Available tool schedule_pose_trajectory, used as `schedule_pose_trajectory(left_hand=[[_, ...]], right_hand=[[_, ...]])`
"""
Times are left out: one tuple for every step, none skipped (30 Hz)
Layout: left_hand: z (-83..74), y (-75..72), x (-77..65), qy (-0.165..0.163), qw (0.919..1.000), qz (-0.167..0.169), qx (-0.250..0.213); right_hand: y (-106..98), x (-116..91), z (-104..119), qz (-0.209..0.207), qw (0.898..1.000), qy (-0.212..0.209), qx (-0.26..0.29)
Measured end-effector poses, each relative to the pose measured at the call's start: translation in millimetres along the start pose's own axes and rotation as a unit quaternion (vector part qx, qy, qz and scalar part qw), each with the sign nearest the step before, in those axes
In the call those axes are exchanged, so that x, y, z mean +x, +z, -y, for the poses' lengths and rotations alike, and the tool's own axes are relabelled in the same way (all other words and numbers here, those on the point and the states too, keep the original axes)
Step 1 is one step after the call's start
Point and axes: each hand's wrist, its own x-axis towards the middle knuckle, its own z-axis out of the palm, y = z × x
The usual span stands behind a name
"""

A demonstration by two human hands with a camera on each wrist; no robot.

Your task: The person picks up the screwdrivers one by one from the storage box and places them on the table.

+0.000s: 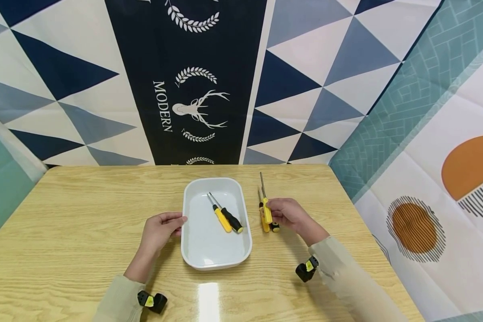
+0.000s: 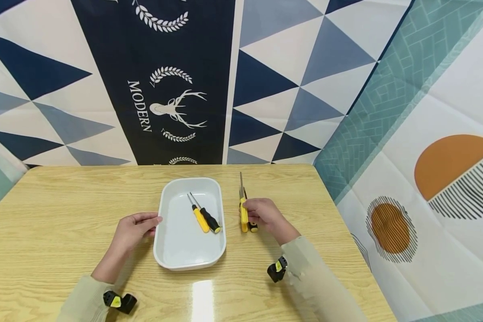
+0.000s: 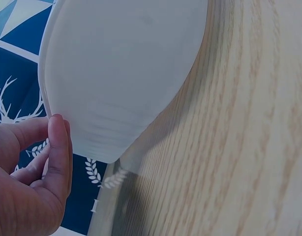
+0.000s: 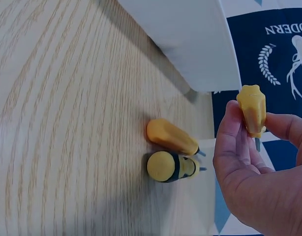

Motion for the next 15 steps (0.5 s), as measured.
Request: schedule_pose_trajectory(left_hand=[[0.2, -0.1, 0.0, 0.000, 1.0000, 0.000, -0.001], [0.2, -0.2, 0.0, 0.000, 1.0000, 0.000, -0.001], [0.1, -0.3, -0.1, -0.001, 1.0000, -0.001, -0.001], [0.1, -0.3, -0.1, -0.002, 1.0000, -0.001, -0.001], [0.3, -0.3, 0.0, -0.002, 1.0000, 0.000, -0.001], [0.5, -0.7, 0.0, 0.000, 1.0000, 0.001, -0.001], [0.6, -0.7, 0.0, 0.000, 1.0000, 0.000, -0.001], [0.7, -0.6, 0.0, 0.000, 1.0000, 0.000, -0.002], [1.0, -0.6, 0.0, 0.000, 1.0000, -0.001, -0.002], [1.3, -0.5, 0.1, 0.002, 1.0000, 0.000, -0.002], [1.7, -0.4, 0.3, 0.003, 1.0000, 0.000, -0.001], [1.8, -0.2, 0.1, 0.004, 1.0000, 0.000, -0.002], [2.1, 0.2, 0.1, 0.004, 1.0000, -0.002, -0.002], [2.3, 0.2, 0.1, 0.006, 1.0000, -0.002, -0.003], [2.5, 0.2, 0.1, 0.006, 1.0000, -0.002, -0.003]], right_hand=[[-0.4, -0.1, 0.0, -0.002, 1.000, 0.001, -0.001], [-0.9, 0.1, -0.3, -0.003, 1.000, 0.001, -0.002], [-1.5, 0.3, -0.6, -0.005, 1.000, 0.001, -0.003], [-2.0, 0.6, -0.9, -0.005, 1.000, 0.001, -0.003], [-2.6, 0.8, -1.3, -0.005, 1.000, 0.002, -0.004], [-3.1, 0.9, -1.7, -0.005, 1.000, 0.001, -0.004], [-3.7, 0.9, -1.9, -0.004, 1.000, 0.001, -0.005], [-4.4, 0.7, -2.3, -0.002, 1.000, -0.001, -0.005], [-5.1, 0.4, -2.5, -0.003, 1.000, -0.001, -0.006], [-5.8, 0.1, -2.7, -0.003, 1.000, 0.000, -0.006], [-6.4, -0.3, -2.9, -0.005, 1.000, 0.001, -0.006], [-7.0, -0.6, -3.1, -0.006, 1.000, 0.001, -0.007], [-7.7, -1.0, -3.5, -0.007, 1.000, 0.002, -0.010], [-8.3, -1.3, -3.9, -0.010, 1.000, 0.002, -0.011], [-8.7, -1.5, -4.0, -0.013, 1.000, 0.003, -0.013]])
